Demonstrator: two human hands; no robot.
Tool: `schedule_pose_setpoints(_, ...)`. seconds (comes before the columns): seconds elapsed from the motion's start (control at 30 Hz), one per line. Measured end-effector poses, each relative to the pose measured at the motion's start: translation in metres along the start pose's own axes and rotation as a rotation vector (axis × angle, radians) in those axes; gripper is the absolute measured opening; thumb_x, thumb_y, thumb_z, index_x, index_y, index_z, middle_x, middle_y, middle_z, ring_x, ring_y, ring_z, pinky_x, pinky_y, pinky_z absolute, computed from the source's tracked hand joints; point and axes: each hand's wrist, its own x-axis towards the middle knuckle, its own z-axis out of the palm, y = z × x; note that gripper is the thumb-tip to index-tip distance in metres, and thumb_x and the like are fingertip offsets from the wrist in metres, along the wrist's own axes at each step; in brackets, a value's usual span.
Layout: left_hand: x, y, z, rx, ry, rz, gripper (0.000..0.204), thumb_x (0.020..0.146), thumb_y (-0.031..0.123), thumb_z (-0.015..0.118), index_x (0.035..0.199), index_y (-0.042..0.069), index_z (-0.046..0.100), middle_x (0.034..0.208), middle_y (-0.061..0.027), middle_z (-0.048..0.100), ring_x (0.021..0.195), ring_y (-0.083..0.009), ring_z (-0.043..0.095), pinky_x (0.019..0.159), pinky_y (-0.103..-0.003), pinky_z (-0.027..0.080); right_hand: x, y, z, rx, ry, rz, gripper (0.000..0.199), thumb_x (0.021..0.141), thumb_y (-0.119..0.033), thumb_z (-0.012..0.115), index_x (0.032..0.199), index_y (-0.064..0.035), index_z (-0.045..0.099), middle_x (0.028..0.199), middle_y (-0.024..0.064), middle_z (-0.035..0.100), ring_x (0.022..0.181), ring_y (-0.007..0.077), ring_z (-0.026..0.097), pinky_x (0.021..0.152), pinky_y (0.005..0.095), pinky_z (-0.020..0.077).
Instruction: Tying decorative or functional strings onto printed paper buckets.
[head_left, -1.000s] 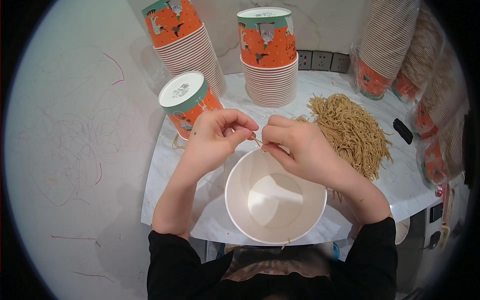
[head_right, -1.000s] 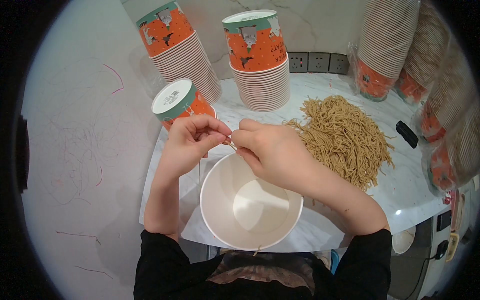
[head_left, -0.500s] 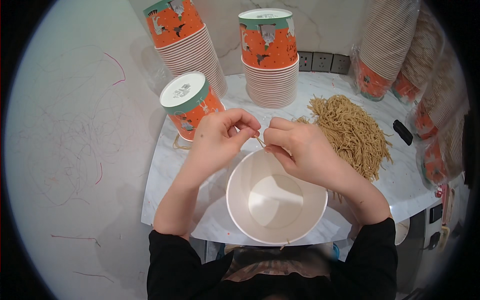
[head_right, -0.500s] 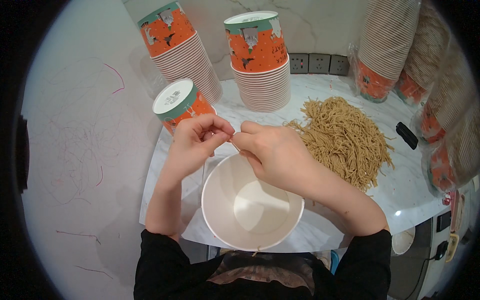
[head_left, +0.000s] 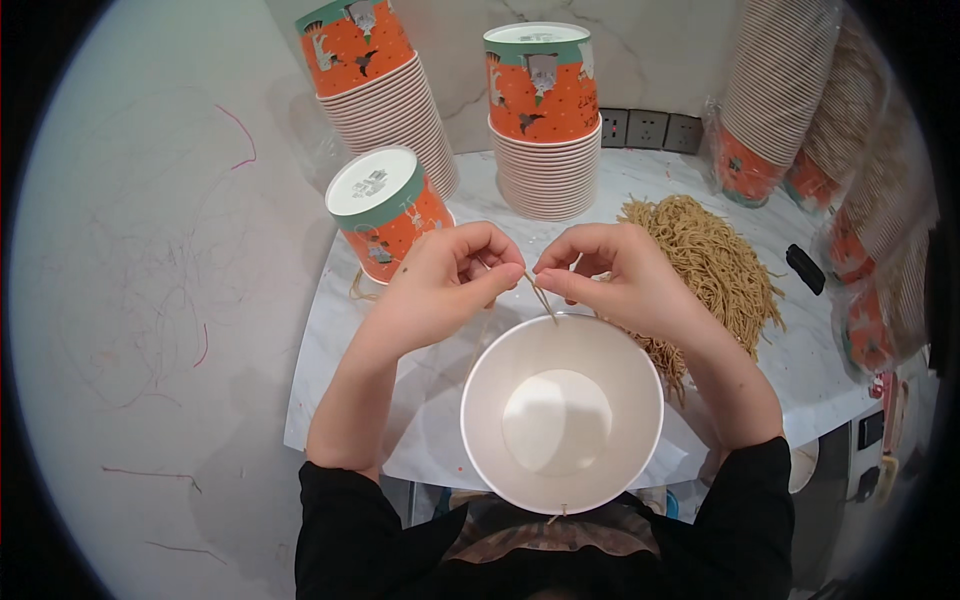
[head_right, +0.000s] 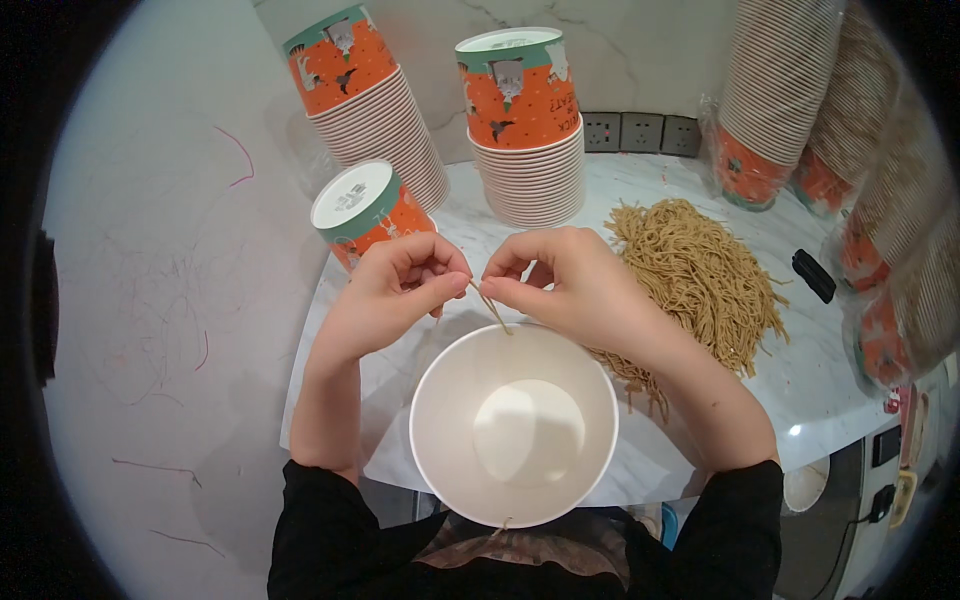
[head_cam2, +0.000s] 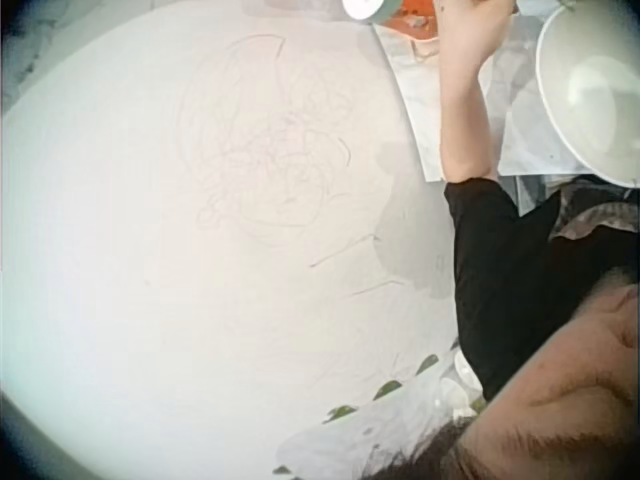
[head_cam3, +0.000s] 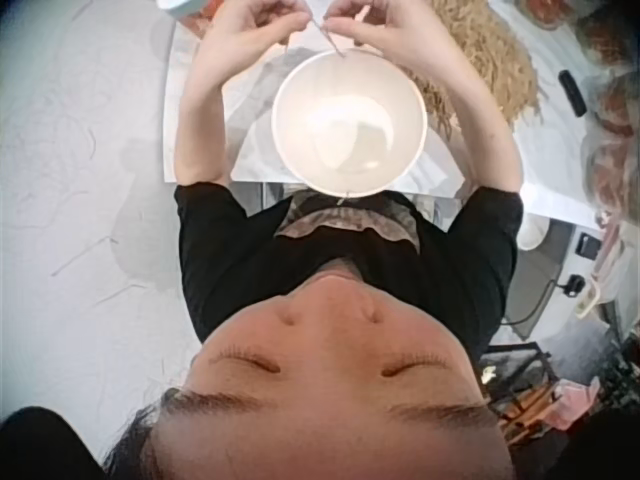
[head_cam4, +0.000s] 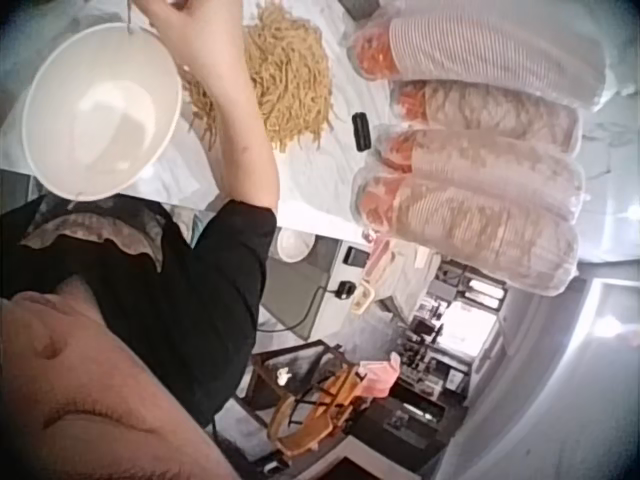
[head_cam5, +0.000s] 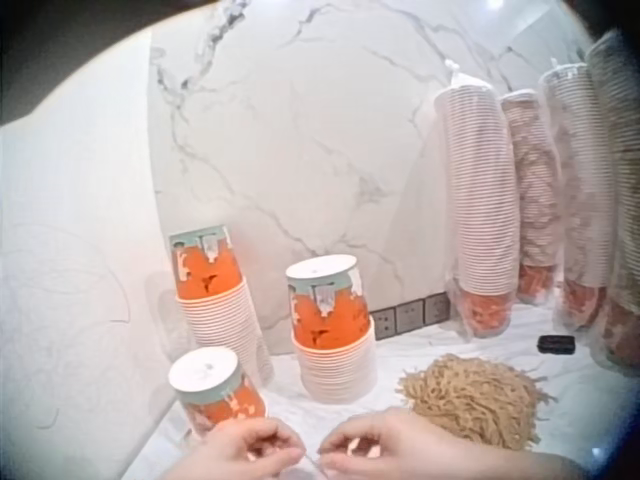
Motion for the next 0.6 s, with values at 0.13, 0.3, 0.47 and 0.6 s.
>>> schedule_pose_setpoints(0.13, 0.000, 0.000, 0.009, 0.010, 0.069, 0.050, 0.011, 0.093, 0.011, 0.069, 0.094, 0.000, 0.067, 0.078, 0.0033, 0.065, 0.067, -0.0018, 0.055, 0.061, -0.020, 0.045, 0.001, 0.008, 0.003, 0.145, -0.055, 0.026, 0.017, 0.089, -0.017, 0.075, 0.089, -0.0005, 0.073, 0.076, -0.0011, 0.067, 0.063, 0.0034, 0.056, 0.056, 0.0231, 0.0444)
schedule_pose_setpoints(0.3, -0.004, 0.005, 0.013, 0.100, 0.081, 0.062, 0.010, 0.095, 0.010, 0.070, 0.094, 0.001, 0.066, 0.085, 0.0042, 0.064, 0.071, -0.0003, 0.053, 0.065, -0.018, 0.044, 0.004, 0.014, 0.010, 0.261, -0.035, 0.078, 0.013, 0.088, -0.015, 0.073, 0.088, -0.0017, 0.071, 0.076, -0.0031, 0.065, 0.063, 0.0011, 0.054, 0.055, 0.0215, 0.0422)
schedule_pose_setpoints(0.47, -0.001, 0.001, 0.016, 0.168, 0.122, 0.095, 0.008, 0.095, 0.009, 0.069, 0.093, 0.002, 0.066, 0.082, 0.0051, 0.063, 0.070, -0.0007, 0.051, 0.064, -0.019, 0.043, 0.009, 0.022, 0.005, 0.279, -0.069, 0.066, 0.011, 0.085, -0.012, 0.072, 0.086, -0.0015, 0.070, 0.076, -0.0024, 0.065, 0.066, 0.0017, 0.055, 0.060, 0.0207, 0.0448)
schedule_pose_setpoints(0.6, -0.004, 0.004, 0.018, 0.312, 0.139, 0.083, 0.007, 0.094, 0.008, 0.070, 0.092, 0.001, 0.066, 0.078, 0.0040, 0.062, 0.067, -0.0021, 0.051, 0.061, -0.020, 0.043, 0.012, 0.027, 0.003, 0.355, -0.130, 0.094, 0.010, 0.085, -0.011, 0.072, 0.085, -0.0016, 0.069, 0.076, -0.0016, 0.066, 0.068, 0.0035, 0.057, 0.062, 0.0213, 0.0464)
